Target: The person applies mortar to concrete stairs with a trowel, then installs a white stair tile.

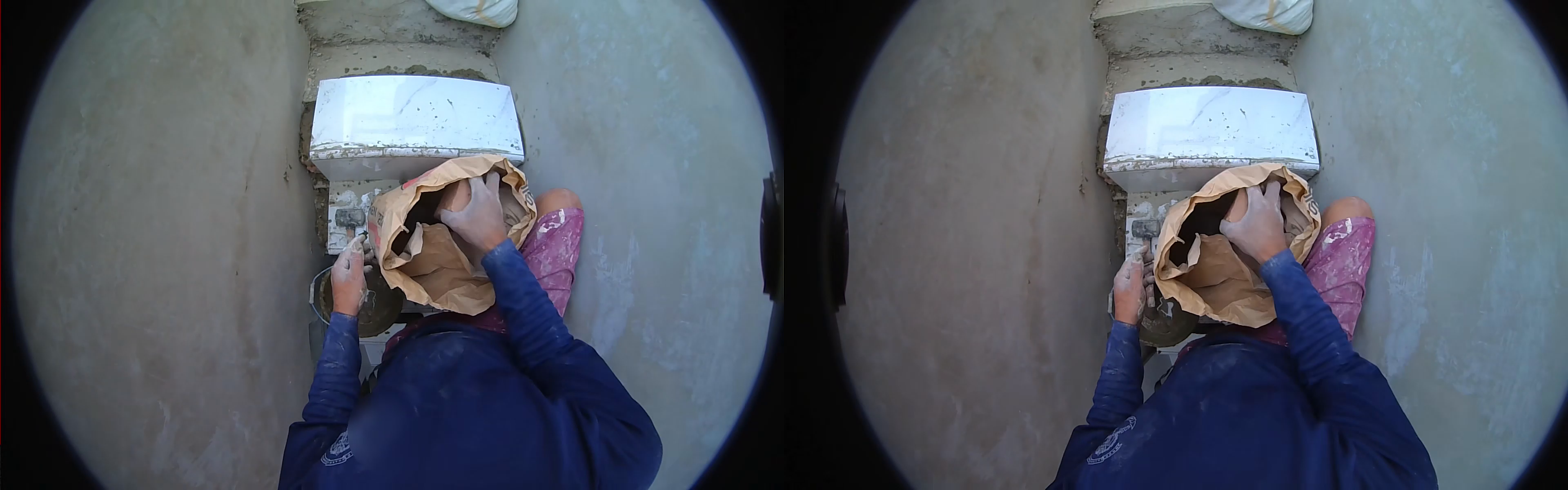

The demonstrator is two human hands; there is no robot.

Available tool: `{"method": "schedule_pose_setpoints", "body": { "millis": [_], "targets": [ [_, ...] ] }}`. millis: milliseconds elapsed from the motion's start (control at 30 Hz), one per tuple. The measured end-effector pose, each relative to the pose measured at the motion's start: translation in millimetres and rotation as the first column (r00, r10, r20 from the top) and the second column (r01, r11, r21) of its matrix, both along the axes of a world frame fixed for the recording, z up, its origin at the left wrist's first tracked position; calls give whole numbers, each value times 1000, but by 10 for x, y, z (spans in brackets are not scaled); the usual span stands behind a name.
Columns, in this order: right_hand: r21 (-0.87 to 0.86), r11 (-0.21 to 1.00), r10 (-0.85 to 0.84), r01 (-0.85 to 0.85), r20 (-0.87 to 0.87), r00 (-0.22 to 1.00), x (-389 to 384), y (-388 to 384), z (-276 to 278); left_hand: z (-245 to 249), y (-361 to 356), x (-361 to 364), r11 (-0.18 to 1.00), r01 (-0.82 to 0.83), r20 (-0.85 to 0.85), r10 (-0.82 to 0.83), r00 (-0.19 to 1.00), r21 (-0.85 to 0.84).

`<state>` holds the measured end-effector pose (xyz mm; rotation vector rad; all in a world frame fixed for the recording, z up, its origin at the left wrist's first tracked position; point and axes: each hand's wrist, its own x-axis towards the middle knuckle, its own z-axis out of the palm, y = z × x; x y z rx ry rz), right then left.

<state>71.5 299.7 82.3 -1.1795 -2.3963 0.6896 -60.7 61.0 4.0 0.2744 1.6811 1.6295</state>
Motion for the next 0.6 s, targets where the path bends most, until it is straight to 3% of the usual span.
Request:
{"method": "schedule_pose_setpoints", "body": {
  "millis": [100, 167, 233, 267, 300, 333, 367, 433, 467, 567, 600],
  "targets": [
    [82, 991, 117, -111, -73, 991, 417, -233, 1033, 267, 174, 10, 993, -29, -340, 66, 938, 113],
    [56, 980, 199, -191, -253, 947, 669, -223, 1492, 632, 329, 5, 986, -4, -449, 80, 890, 169],
    [-189, 948, 116, -256, -544, 831, 693, -314, 1767, 1023, 460, -16, 977, 70, -590, 65, 805, 203],
    [-294, 904, 43, -312, -662, 749, 671, -346, 1829, 1239, 505, -21, 922, 152, -323, -31, 946, 357],
    [-272, 895, 83, -353, -676, 732, 619, -363, 1827, 1454, 539, -17, 837, 176, -48, -177, 983, 517],
    [-253, 883, 123, -396, -688, 715, 546, -376, 1796, 1580, 575, -16, 735, 139, 200, -353, 914, 663],
    [-233, 867, 164, -440, -701, 694, 475, -360, 1761, 1633, 647, -25, 780, 143, 158, -296, 942, 609],
    [-167, 858, 365, -485, -467, 806, 383, -221, 1658, 1697, 772, -62, 861, 125, 65, -179, 982, 492],
    [-134, 847, 452, -514, -327, 830, 287, -148, 1670, 1649, 761, -151, 853, 39, 151, -136, 979, 520],
    [255, 645, 683, -720, 231, 693, -165, -31, 1816, 1599, 747, -435, 914, 92, -104, -56, 993, 395],
    [162, 598, 757, -785, 209, 620, -337, 1, 1683, 1557, 786, -497, 923, 98, -206, -21, 978, 372]
  ]
}}
